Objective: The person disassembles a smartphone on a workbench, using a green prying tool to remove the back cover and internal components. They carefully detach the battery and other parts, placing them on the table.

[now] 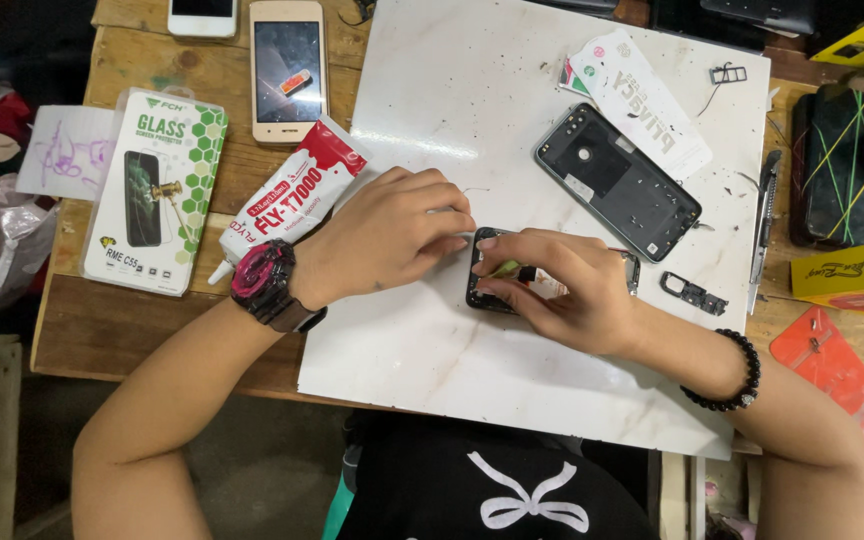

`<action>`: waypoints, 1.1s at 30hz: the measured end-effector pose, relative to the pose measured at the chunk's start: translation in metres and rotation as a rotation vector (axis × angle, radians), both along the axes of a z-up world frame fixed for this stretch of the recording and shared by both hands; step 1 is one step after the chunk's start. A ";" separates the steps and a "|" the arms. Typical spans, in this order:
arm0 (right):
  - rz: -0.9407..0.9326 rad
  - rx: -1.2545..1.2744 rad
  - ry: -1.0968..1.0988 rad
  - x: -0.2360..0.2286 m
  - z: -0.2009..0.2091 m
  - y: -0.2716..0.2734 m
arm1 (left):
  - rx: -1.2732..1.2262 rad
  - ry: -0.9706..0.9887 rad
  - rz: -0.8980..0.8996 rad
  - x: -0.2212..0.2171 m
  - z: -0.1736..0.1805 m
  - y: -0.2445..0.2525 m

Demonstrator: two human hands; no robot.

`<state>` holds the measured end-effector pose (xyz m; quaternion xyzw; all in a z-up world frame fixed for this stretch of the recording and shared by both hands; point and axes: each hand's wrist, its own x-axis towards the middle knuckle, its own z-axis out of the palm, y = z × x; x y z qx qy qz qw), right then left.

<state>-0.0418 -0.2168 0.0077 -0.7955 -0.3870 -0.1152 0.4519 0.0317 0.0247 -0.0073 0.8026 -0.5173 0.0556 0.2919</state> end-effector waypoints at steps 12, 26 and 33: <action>0.039 -0.018 -0.150 0.000 0.009 0.010 | -0.049 0.406 -0.170 -0.001 0.018 -0.002; -0.002 0.005 -0.022 -0.010 0.003 0.011 | -0.032 0.707 -0.233 -0.006 0.015 -0.003; 0.067 -0.020 0.201 -0.011 0.005 0.003 | -0.044 0.949 -0.245 -0.014 0.008 -0.006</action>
